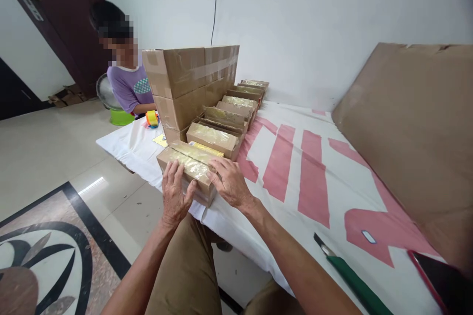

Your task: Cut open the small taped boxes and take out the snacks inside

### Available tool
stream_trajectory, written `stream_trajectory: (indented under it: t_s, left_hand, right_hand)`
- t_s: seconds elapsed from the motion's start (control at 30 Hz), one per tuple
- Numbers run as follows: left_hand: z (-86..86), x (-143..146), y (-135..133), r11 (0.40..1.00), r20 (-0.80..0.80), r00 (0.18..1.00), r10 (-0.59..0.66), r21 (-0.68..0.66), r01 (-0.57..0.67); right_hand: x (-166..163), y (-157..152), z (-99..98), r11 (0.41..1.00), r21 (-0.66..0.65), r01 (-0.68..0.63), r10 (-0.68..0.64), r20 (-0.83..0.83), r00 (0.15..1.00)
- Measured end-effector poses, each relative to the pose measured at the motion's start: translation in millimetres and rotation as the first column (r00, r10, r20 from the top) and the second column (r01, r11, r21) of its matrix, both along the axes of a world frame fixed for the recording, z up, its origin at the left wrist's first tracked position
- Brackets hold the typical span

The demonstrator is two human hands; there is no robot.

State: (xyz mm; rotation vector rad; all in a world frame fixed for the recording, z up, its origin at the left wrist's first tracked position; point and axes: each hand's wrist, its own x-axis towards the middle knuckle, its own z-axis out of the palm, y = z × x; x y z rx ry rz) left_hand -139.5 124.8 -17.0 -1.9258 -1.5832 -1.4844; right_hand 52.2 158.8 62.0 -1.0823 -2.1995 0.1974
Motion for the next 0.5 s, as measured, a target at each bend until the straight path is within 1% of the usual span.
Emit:
stream_trajectory:
  t_s: [0.07,0.13,0.2,0.27,0.33,0.4,0.5]
  left_hand:
    - [0.7,-1,-2,1.000,-0.012,1.000,0.006,-0.006,-0.006]
    - [1.4,0,-6,1.000,-0.010,1.000,0.021,-0.005,-0.021]
    - [0.2,1,-12,0.999,0.014,0.999,0.031,0.008,-0.031]
    - [-4.6,4,-18,0.999,0.063,0.997,0.033,0.023,-0.034]
    - [-13.6,7,-24,0.999,0.140,0.990,0.032,-0.002,-0.032]
    - [-24.8,10,-27,0.996,0.239,0.970,0.036,-0.085,-0.016]
    - [-38.9,14,-28,0.972,0.353,0.934,0.057,-0.234,0.029]
  right_hand:
    - [10,-8,-9.2,0.998,0.067,0.011,-0.007,-0.067,0.998]
    - [21,-18,-18.2,0.991,0.125,0.049,-0.033,-0.126,0.992]
    - [31,-30,-29.3,0.985,0.138,0.100,-0.075,-0.178,0.981]
    - [37,-40,-44.7,0.984,0.106,0.145,-0.119,-0.216,0.969]
    - [41,-47,-64.7,0.983,0.050,0.179,-0.162,-0.233,0.959]
    - [42,-50,-87.2,0.980,-0.013,0.197,-0.195,-0.230,0.953]
    - [42,-49,-119.1,0.973,-0.095,0.209,-0.224,-0.207,0.952]
